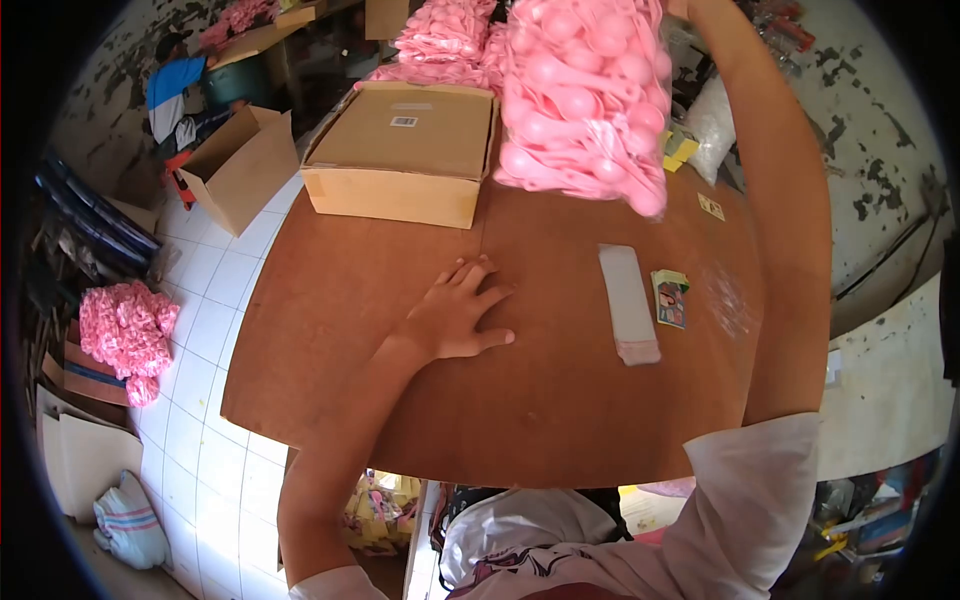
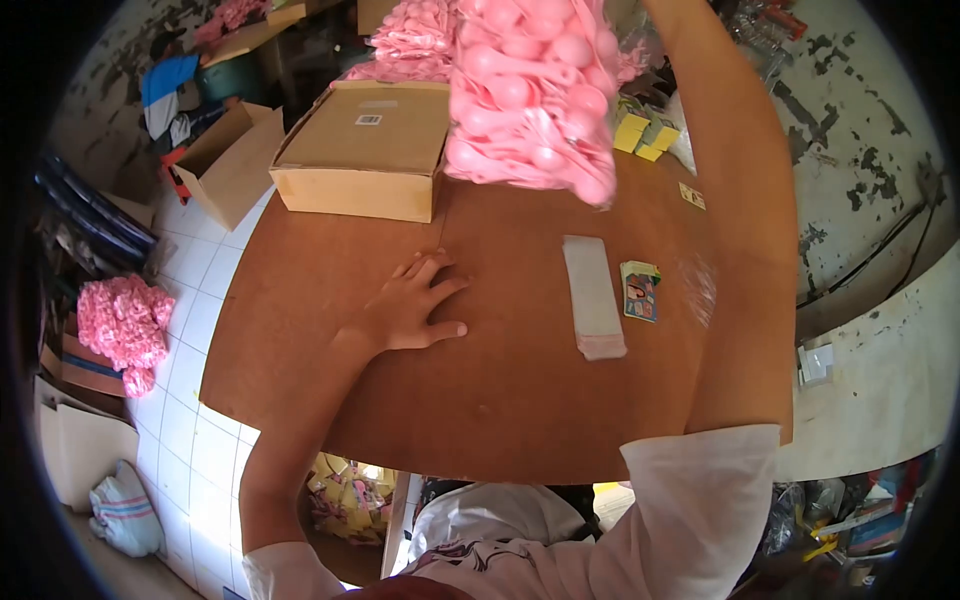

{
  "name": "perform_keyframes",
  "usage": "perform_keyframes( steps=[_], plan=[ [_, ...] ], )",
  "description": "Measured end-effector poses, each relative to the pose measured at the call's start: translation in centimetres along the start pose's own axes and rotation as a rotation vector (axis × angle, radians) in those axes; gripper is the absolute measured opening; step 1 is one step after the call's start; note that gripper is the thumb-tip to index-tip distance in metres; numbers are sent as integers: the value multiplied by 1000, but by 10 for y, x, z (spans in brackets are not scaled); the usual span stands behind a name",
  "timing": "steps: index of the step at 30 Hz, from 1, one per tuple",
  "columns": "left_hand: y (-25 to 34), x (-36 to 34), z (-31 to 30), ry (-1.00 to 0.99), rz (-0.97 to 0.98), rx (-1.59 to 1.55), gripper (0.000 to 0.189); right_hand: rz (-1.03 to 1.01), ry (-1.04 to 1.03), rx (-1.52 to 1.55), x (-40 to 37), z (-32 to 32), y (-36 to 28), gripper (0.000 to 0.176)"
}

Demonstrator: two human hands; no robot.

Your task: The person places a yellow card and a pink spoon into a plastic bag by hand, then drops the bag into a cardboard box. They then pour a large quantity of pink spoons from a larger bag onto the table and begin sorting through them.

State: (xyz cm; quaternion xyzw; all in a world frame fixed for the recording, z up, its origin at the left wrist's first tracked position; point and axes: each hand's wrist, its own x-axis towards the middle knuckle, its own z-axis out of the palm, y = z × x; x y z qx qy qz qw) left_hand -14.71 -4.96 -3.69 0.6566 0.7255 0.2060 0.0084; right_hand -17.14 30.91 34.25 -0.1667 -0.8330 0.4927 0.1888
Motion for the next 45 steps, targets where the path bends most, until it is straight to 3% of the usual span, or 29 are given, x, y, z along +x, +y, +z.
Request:
perform_keyframes(
  steps=[2,4,7,9,10,12,15,20,22,24,30,33,36,37,40,44,45],
  plan=[
    [3,-2,0,-8,-15,-12,65,6,54,-51,-21,-4,13,3],
    [3,-1,-3,-8,-33,-13,65,-175,180,-296,-28,-8,38,3],
    [6,-1,-4,-59,-47,-3,65,-375,287,-403,-53,0,79,10],
    [10,-1,-5,-35,-69,-22,64,-598,375,-504,-46,-4,125,26],
    [11,-2,-4,-37,-65,-22,64,-693,499,-710,-62,0,130,30],
    [8,-1,-2,-34,-63,0,64,-707,572,-734,-82,15,160,29],
    [9,0,-4,-76,-64,-5,66,-726,581,-705,-118,38,196,28],
    [3,-1,2,-104,-43,5,66,-970,498,-646,-174,72,234,24],
    [-2,2,6,-106,-14,13,66,-920,498,-634,-184,83,248,25],
    [-4,1,8,-49,37,36,65,-1013,380,-657,-196,94,258,32],
    [4,2,7,-46,6,-4,66,-909,228,-780,-246,127,266,19],
    [5,2,3,-69,-17,-30,67,-801,150,-1024,-267,132,264,19],
    [7,0,3,-100,-38,-44,67,-789,121,-935,-291,135,260,18],
    [6,1,2,-113,-44,-55,68,-651,3,-933,-299,133,259,26],
    [8,5,2,-102,-64,-29,65,-642,1,-1059,-320,136,258,37],
    [34,38,-1,48,-96,-178,54,-597,-10,-1082,-331,142,260,35],
    [48,47,1,170,-76,-148,50,-623,24,-1050,-330,144,258,31]
  ],
)
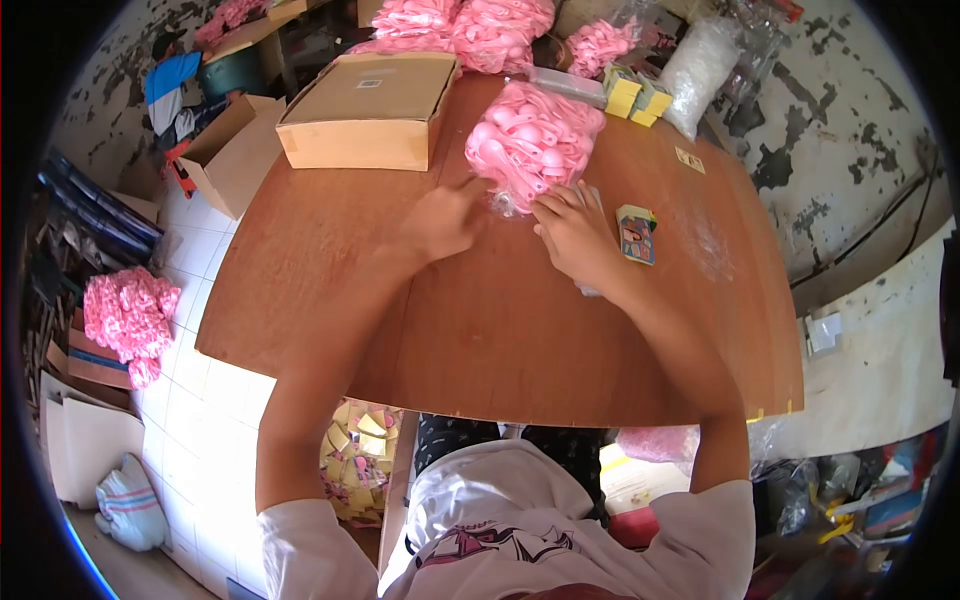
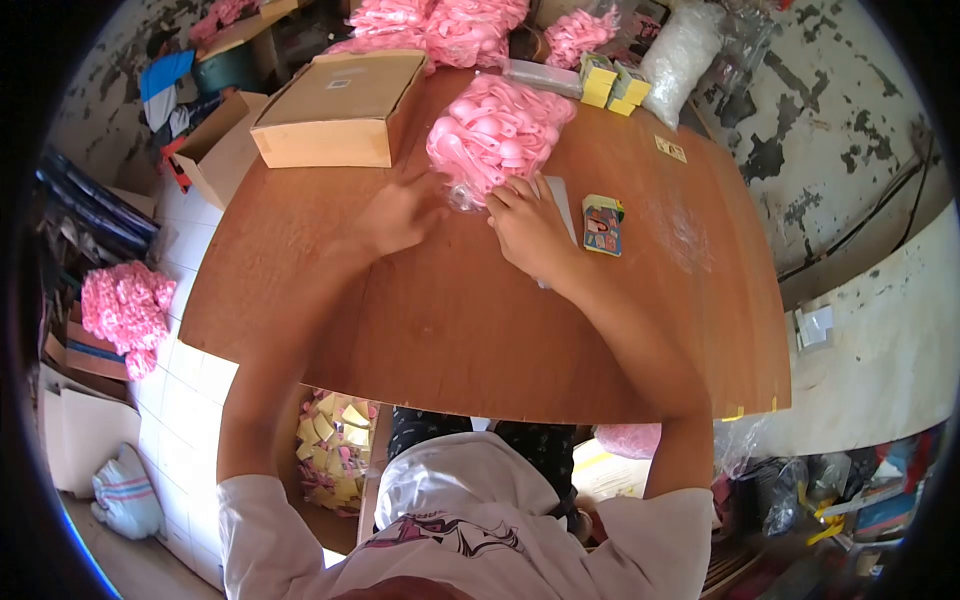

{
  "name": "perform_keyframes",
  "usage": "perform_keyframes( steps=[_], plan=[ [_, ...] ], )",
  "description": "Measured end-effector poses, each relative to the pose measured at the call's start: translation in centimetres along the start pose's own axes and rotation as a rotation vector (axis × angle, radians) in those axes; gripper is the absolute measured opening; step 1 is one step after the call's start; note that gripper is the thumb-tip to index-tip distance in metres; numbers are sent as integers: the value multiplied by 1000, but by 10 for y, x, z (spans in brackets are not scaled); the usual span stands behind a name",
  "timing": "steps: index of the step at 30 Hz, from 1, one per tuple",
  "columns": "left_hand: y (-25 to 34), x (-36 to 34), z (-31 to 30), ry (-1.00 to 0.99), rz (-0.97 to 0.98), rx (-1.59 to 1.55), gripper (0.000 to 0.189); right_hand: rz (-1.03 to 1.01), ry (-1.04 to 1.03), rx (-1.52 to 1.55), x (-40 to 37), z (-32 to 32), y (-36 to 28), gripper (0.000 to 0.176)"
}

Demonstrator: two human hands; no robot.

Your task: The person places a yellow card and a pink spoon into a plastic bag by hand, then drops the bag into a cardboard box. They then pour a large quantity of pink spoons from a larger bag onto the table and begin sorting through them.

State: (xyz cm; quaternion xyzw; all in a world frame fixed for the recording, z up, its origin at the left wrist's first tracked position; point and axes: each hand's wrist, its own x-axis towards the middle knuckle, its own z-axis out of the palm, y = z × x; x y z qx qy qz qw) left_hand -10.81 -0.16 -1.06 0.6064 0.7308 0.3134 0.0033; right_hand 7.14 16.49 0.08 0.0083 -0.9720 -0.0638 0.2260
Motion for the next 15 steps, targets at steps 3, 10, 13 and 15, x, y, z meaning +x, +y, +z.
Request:
perform_keyframes(
  steps=[3,10,13,15],
  plan=[
    [11,18,20,139,16,67,42,-11,22,-48,6,-2,-3,21],
    [2,23,57,274,56,-181,23,161,184,-24,11,4,0,8],
    [4,20,54,219,52,-249,20,171,387,128,12,17,-1,8],
    [5,20,52,212,77,-295,19,91,387,265,13,26,-3,18]
  ],
)
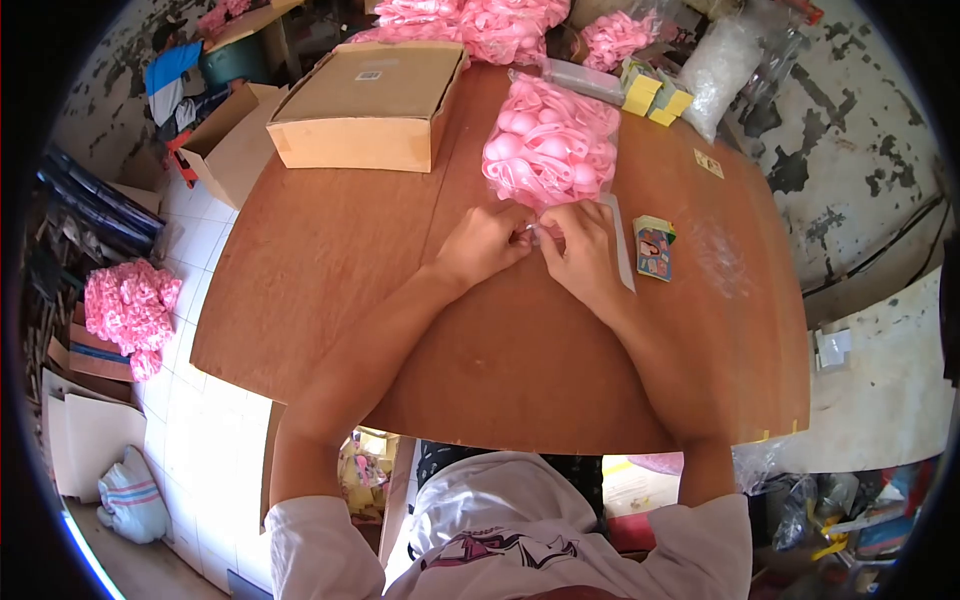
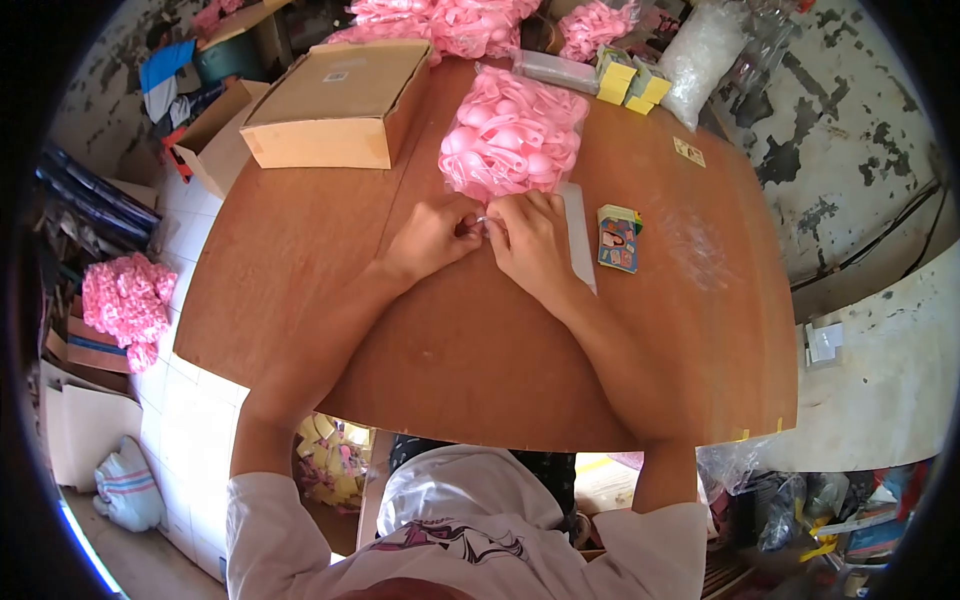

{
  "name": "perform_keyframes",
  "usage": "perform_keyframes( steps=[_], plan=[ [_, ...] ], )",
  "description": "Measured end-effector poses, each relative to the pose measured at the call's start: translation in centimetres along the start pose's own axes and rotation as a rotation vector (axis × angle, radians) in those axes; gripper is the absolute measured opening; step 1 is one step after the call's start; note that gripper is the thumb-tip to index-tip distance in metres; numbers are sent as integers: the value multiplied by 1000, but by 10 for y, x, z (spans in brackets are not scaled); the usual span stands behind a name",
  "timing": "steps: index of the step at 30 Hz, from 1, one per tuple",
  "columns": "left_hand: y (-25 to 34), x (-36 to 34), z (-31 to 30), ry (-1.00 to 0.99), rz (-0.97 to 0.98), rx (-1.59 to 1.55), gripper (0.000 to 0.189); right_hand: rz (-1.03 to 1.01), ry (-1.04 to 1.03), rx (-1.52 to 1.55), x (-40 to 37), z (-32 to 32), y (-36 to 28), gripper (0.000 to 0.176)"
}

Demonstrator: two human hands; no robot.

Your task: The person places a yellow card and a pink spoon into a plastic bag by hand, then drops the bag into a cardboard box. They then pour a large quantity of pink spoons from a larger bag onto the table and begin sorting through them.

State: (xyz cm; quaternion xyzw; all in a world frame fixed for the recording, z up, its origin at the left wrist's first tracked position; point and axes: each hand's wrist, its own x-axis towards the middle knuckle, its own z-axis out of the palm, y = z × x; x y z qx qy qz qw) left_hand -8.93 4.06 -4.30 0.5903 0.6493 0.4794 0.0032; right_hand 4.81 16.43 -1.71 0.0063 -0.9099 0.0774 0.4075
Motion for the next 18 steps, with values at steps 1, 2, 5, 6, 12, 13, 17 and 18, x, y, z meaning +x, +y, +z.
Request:
perform_keyframes(
  steps=[1,2,5,6,12,13,17,18],
  plan=[
    [0,1,1,4,22,2,19,8,-3,3,-1,3,1,18],
    [1,1,1,6,43,3,19,11,20,8,-2,5,1,24],
    [-1,4,4,-33,13,26,22,32,42,4,-6,9,3,31],
    [-3,6,5,-30,14,20,22,42,42,0,-5,9,4,33],
    [-5,7,7,-27,117,89,22,97,-18,-12,-4,9,8,32],
    [-4,7,7,-20,139,63,22,102,-17,-11,-5,10,11,32],
    [3,9,3,-69,102,2,20,90,-23,-11,-6,12,16,36],
    [4,9,2,-76,104,0,20,92,-32,-9,-6,11,15,37]
  ],
)
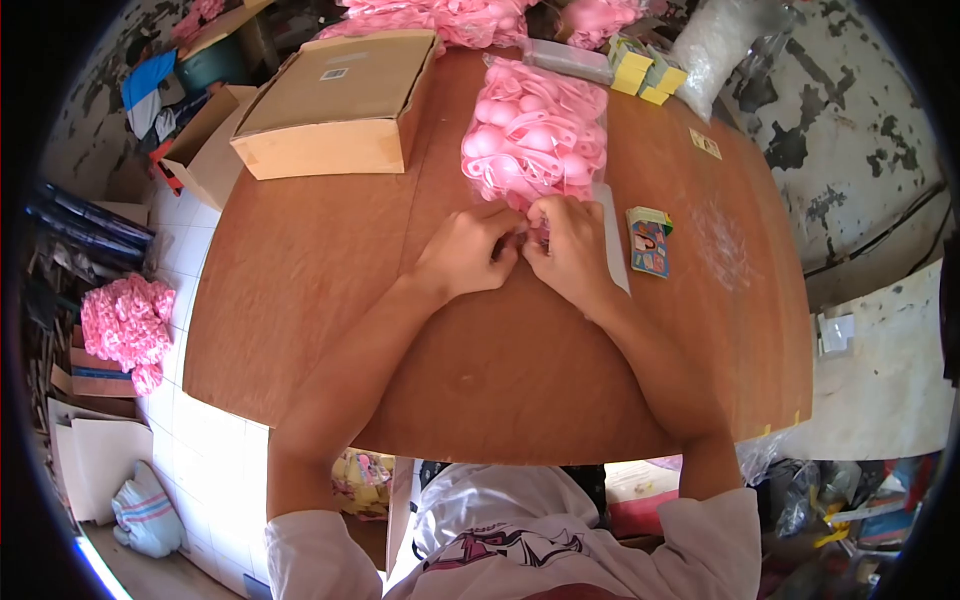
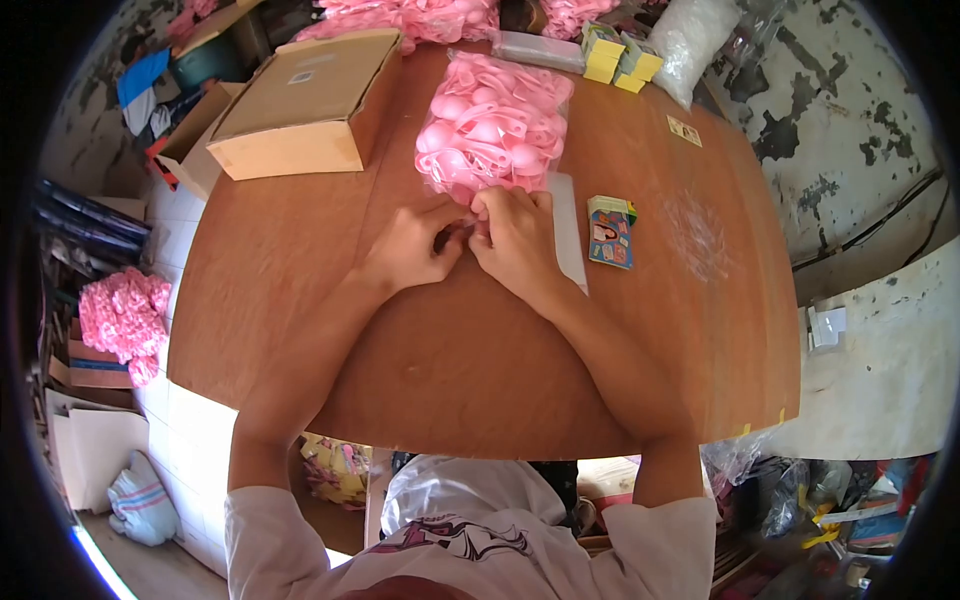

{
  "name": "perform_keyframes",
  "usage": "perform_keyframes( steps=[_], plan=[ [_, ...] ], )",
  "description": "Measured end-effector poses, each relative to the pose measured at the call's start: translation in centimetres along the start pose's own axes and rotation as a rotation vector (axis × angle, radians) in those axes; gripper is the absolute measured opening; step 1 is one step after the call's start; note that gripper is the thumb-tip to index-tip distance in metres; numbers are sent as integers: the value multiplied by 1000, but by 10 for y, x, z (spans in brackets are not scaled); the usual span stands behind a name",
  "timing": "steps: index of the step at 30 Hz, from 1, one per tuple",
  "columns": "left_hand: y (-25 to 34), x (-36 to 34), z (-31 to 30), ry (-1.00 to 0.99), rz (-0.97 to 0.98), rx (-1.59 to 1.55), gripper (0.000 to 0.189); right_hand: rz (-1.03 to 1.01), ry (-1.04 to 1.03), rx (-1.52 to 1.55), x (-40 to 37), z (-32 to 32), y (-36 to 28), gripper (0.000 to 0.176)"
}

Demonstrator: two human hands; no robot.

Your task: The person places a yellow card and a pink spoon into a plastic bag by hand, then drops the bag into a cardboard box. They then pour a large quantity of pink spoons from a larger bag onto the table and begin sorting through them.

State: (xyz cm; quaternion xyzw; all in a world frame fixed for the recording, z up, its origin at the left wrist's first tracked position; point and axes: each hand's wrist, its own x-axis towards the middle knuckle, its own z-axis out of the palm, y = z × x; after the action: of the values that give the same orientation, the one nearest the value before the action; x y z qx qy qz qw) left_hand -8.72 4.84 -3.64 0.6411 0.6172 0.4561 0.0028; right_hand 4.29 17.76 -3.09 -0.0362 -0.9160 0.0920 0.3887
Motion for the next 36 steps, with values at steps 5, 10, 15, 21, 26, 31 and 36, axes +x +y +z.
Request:
perform_keyframes(
  steps=[5,10,15,21,26,31,36],
  plan=[
    [3,1,3,53,13,277,20,-21,10,13,-2,1,5,36],
    [-2,4,8,144,93,331,17,9,36,69,-3,4,8,33],
    [-9,4,12,206,92,231,16,386,164,451,-6,5,10,22],
    [-5,5,8,183,87,231,17,6,54,169,-1,-16,12,14],
    [-5,1,12,194,55,221,18,-21,-3,147,-8,-8,19,11],
    [-2,3,12,188,40,185,18,18,71,198,-9,-4,17,13],
    [0,3,10,180,11,177,17,31,110,201,-6,-14,13,18]
  ],
)
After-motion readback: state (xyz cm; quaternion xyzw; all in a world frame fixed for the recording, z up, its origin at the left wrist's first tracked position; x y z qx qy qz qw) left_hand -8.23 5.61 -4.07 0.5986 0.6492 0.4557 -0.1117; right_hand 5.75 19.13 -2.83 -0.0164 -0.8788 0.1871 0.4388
